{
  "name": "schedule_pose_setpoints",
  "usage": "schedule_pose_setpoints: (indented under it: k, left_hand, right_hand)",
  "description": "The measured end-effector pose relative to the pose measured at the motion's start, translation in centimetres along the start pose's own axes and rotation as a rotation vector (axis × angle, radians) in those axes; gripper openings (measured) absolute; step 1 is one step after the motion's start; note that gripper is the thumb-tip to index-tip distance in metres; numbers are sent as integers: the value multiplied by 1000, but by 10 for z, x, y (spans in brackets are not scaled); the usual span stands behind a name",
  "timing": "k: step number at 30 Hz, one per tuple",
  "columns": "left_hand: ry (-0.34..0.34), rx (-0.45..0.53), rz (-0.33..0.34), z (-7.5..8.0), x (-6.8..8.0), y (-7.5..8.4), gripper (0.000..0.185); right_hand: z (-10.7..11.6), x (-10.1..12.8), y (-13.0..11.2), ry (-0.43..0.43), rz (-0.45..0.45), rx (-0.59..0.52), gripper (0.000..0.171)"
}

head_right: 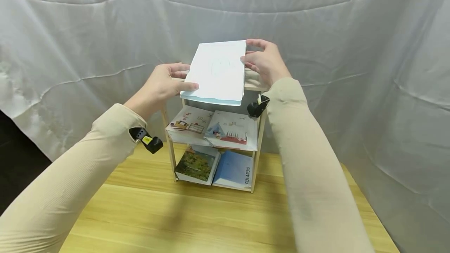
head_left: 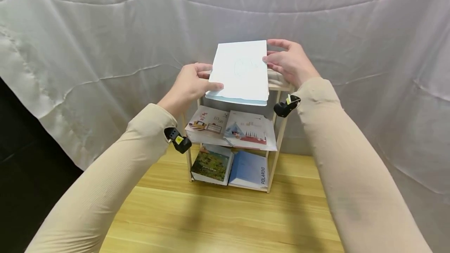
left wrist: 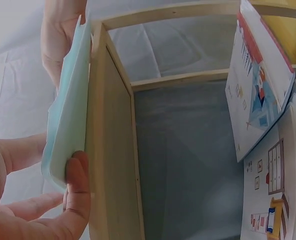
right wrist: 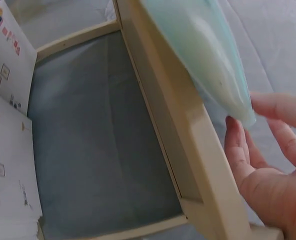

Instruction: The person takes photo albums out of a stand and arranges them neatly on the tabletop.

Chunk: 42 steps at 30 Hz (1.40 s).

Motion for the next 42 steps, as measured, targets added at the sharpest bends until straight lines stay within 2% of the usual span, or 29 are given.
schedule_pose_setpoints:
  k: [7,11,20,23,28,31,36,42]
  left_hand:
    - [-20,-6,-40,-3,3,2,82]
    - [-36,-15,-55,-7,6,0,82]
    - [-92,158,-69,-20,15,-7,74]
    - [-111,182,-87,-24,19,-6,70]
    - [-147,145,-112,-31,24,-7,69]
    - [-166,145,-120,-33,28,-7,70]
    - [-156,159,-129,-35,33,-6,71]
    - [-136,172,-150,-40,36,-2,71]
  right_hand:
    - [7,7,-6,-30,5,-23,73]
    - [8,12,-7,-62,10,3,75]
    - [15,22,-6,-90,28,31,76]
    - [17,25,-6,-91,43,59,74]
    - [20,33,-6,-93,65,95,74]
    - [21,39,-10,-89,91,155,74]
    - [22,48,-19,-74,139,281,74]
    - [26,55,-23,-43,166,321,75]
Point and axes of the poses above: each hand's wrist, its own x-axis away from the middle knuckle, its own z-axis out of the back of the hand, y = z × x, the point moved 9 cm from there along -x, towards the middle knuckle, and after that the axes turned 6 degrees about -x, right-handed, at the moved point
